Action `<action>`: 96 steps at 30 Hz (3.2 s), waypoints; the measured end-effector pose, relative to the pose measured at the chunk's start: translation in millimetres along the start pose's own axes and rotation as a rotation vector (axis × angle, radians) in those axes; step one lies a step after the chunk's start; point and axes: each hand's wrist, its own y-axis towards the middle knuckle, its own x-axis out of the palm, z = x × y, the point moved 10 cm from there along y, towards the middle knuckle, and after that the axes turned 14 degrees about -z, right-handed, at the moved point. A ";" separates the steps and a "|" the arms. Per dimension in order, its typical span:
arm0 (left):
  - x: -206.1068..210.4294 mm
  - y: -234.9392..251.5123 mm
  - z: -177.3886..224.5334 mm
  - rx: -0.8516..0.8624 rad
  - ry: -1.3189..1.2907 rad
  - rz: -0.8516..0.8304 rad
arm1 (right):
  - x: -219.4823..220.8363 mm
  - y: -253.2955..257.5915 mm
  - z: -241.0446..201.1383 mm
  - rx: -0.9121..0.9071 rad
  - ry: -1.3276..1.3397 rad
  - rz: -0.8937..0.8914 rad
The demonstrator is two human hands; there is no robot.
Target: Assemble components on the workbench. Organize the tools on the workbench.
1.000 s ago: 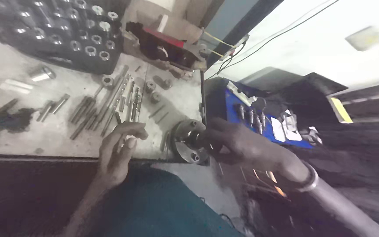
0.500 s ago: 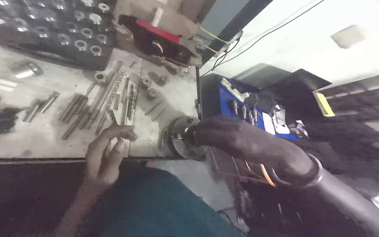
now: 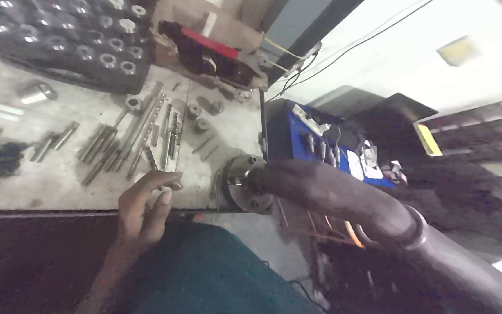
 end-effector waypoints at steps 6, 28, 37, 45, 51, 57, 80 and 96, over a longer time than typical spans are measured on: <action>-1.5 -0.9 -1.2 -0.004 0.002 0.002 | -2.7 -1.1 11.7 0.234 -0.103 0.066; -1.3 1.3 -1.3 -0.019 0.052 -0.015 | 1.0 -14.4 15.2 0.324 0.001 -0.006; 25.0 17.3 17.2 0.018 0.010 -0.016 | -34.1 -44.3 24.0 0.397 -0.056 0.408; 165.1 100.3 46.4 -0.112 -0.499 -0.151 | 10.8 8.8 61.7 -0.263 1.182 0.973; 141.1 172.6 10.9 -0.001 -0.398 0.014 | 74.3 -43.4 32.6 0.187 1.533 1.274; 126.1 130.0 28.7 -0.142 -0.421 -0.039 | 34.5 -65.7 65.7 0.004 0.933 1.345; 162.0 174.7 12.9 -0.076 -0.396 -0.118 | 63.5 -36.1 25.4 0.257 1.428 1.266; 155.9 168.8 10.9 -0.184 -0.399 -0.110 | 75.5 -36.7 26.6 0.268 1.556 1.343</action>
